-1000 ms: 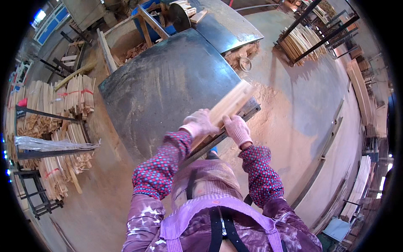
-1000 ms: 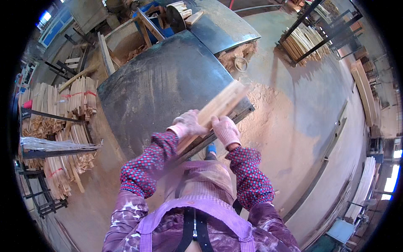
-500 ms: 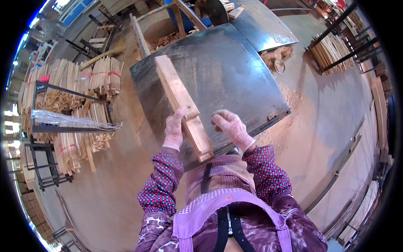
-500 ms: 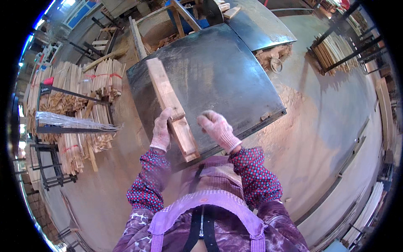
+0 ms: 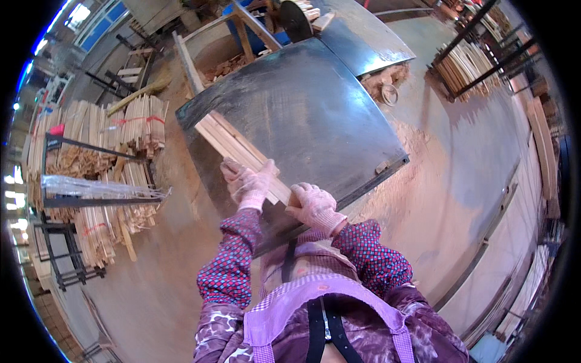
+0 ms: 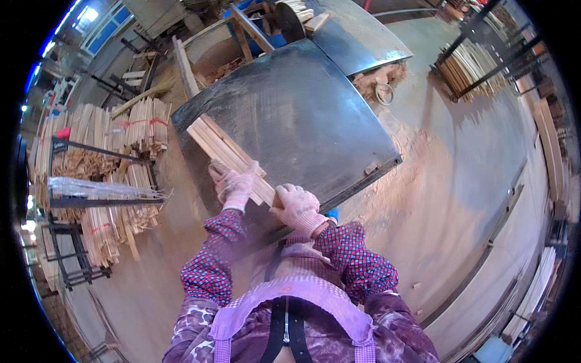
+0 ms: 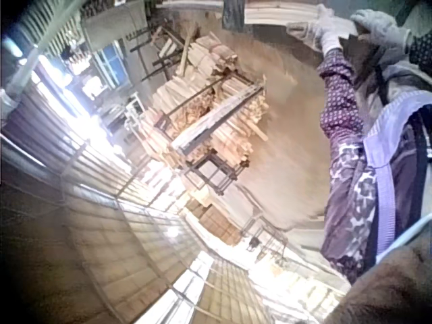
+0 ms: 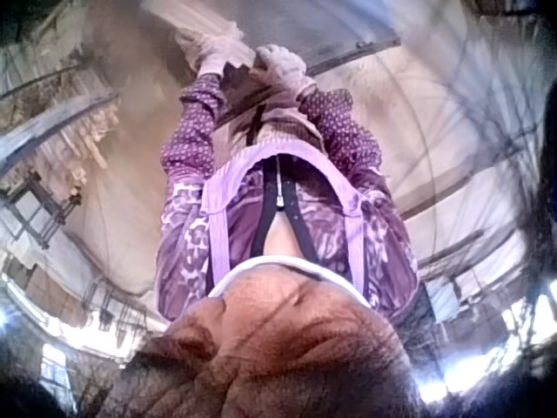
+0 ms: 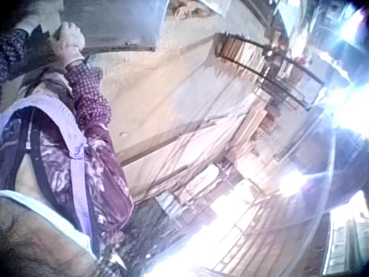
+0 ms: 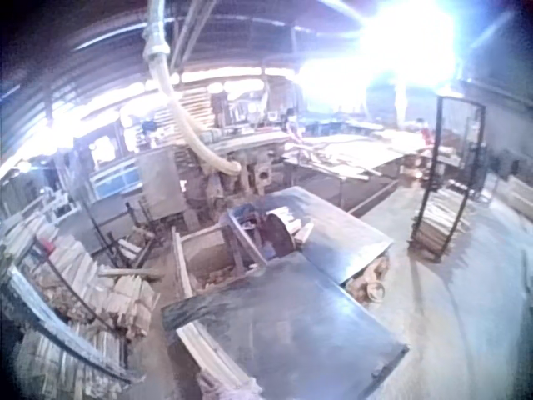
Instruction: The person assembles small wooden pieces by hand, using a hammer to join them together. They then carry the assembled parts and a larger wooden board through the workshop, placing them on a workbench.
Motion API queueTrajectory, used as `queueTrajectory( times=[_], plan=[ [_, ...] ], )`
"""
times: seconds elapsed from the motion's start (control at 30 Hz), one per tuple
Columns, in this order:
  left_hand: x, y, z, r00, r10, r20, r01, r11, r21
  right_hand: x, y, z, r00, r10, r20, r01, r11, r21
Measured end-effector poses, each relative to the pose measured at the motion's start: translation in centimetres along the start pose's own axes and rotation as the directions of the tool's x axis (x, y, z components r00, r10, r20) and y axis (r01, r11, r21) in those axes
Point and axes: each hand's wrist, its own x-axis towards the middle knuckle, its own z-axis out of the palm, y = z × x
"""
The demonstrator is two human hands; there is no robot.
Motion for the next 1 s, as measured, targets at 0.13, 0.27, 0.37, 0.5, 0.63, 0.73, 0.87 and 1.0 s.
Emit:
queueTrajectory(
  times=[0.13, 0.27, 0.37, 0.5, 0.63, 0.73, 0.87, 1.0],
  plan=[
    [3.3, -3.5, -0.5, 0.774, 0.619, -0.137, -0.573, 0.775, 0.266, -1.9, 0.0, -0.3, 0.999, 0.049, 0.011, -0.049, 0.997, 0.066],
    [6.4, -3.0, -4.2, 0.45, 0.797, 0.403, -0.889, 0.361, 0.281, -2.7, 0.2, 0.5, 0.996, 0.089, 0.028, -0.091, 0.992, 0.085],
    [6.4, -0.5, -6.7, 0.254, 0.714, 0.653, -0.933, 0.005, 0.359, -2.7, 0.0, 1.4, 0.994, 0.11, -0.002, -0.11, 0.991, 0.077],
    [8.1, 1.6, -5.3, 0.158, 0.663, 0.732, -0.919, -0.172, 0.355, -2.2, 0.1, 1.4, 0.982, 0.187, 0.029, -0.189, 0.976, 0.107],
    [7.8, 2.8, -4.2, 0.121, 0.737, 0.666, -0.961, -0.081, 0.264, -2.3, 3.2, 1.1, 0.934, 0.241, -0.264, -0.189, 0.959, 0.21],
    [6.0, 1.5, -3.7, 0.214, 0.815, 0.538, -0.971, 0.118, 0.207, -3.7, 6.6, -0.7, 0.823, 0.32, -0.469, -0.179, 0.93, 0.321],
    [4.0, -0.4, -2.4, 0.322, 0.853, 0.41, -0.944, 0.257, 0.206, -6.3, 8.5, -3.0, 0.767, 0.428, -0.478, -0.232, 0.88, 0.415],
    [3.7, -0.7, -2.1, 0.34, 0.849, 0.404, -0.939, 0.286, 0.19, -6.8, 8.5, -4.3, 0.851, 0.354, -0.387, -0.312, 0.935, 0.17]
  ],
)
